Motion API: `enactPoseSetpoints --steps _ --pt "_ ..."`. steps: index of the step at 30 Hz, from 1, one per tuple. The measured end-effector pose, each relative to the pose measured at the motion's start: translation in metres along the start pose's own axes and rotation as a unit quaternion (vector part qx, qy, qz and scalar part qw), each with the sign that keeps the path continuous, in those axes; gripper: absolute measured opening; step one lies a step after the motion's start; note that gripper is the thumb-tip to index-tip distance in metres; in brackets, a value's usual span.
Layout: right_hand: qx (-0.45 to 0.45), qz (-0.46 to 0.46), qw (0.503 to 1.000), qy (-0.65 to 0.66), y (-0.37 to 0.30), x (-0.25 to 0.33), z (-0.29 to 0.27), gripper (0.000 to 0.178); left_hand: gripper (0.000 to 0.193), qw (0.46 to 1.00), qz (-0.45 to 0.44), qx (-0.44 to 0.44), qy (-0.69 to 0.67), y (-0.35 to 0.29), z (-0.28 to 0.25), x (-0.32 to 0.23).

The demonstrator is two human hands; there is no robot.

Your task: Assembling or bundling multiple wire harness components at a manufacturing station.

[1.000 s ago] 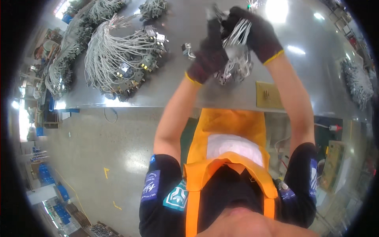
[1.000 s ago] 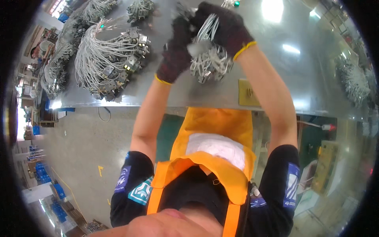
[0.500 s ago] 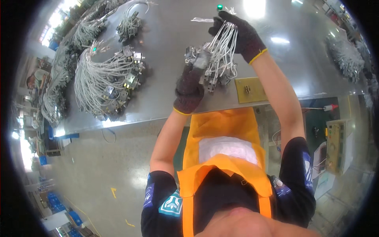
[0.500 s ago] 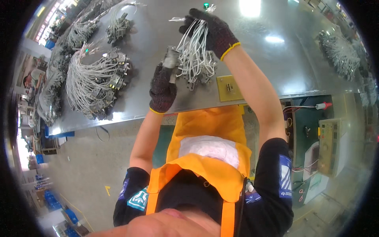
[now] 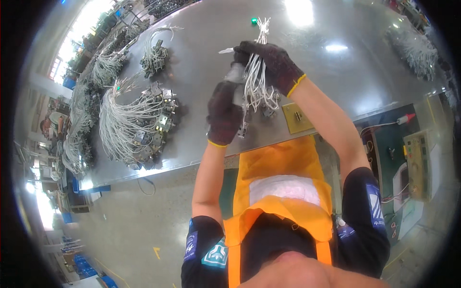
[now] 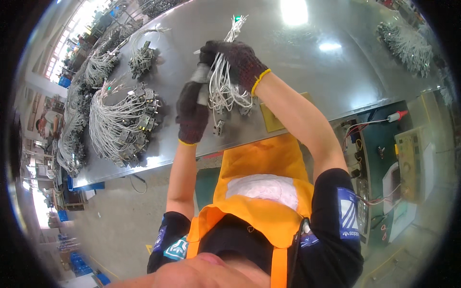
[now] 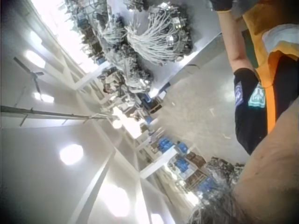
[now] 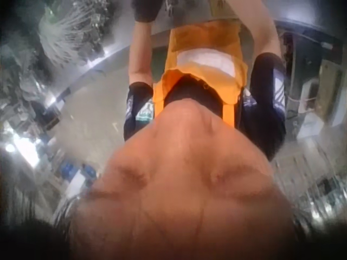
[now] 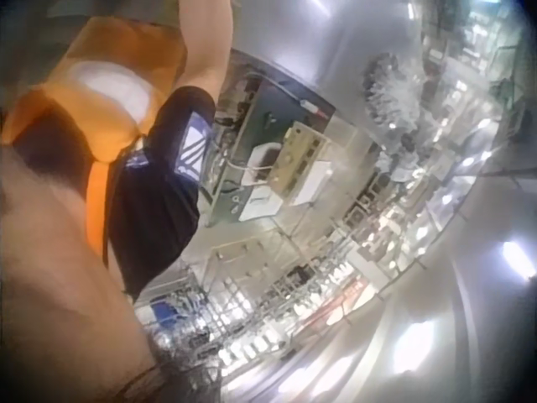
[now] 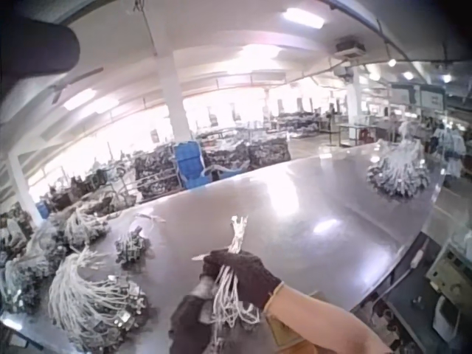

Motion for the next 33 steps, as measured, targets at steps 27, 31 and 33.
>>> enactPoseSetpoints --steps 27,31,33 --pt "-0.193 -0.162 0.847 -0.467 -0.058 -0.048 -0.077 0.019 0.030 0.981 0.061 0.166 -0.082 -0.034 0.130 0.031" --pt "-0.061 -0.179 0.952 -0.240 -0.052 -0.003 -0.048 0.055 0.024 0.987 0.062 0.148 0.006 -0.032 0.145 0.029" --pt "-0.142 -0.137 0.936 -0.291 -0.045 0.042 -0.042 0.071 0.025 0.981 0.060 0.184 -0.023 -0.033 0.161 0.024"
Point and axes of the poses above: each hand's wrist, its own y-axis towards the middle knuckle, its own z-axis out of the palm, x = y × z, the point moved 4 cm from there along y, towards the middle knuckle, and after that the axes turned 15 degrees about z, right-handed, at the moved point
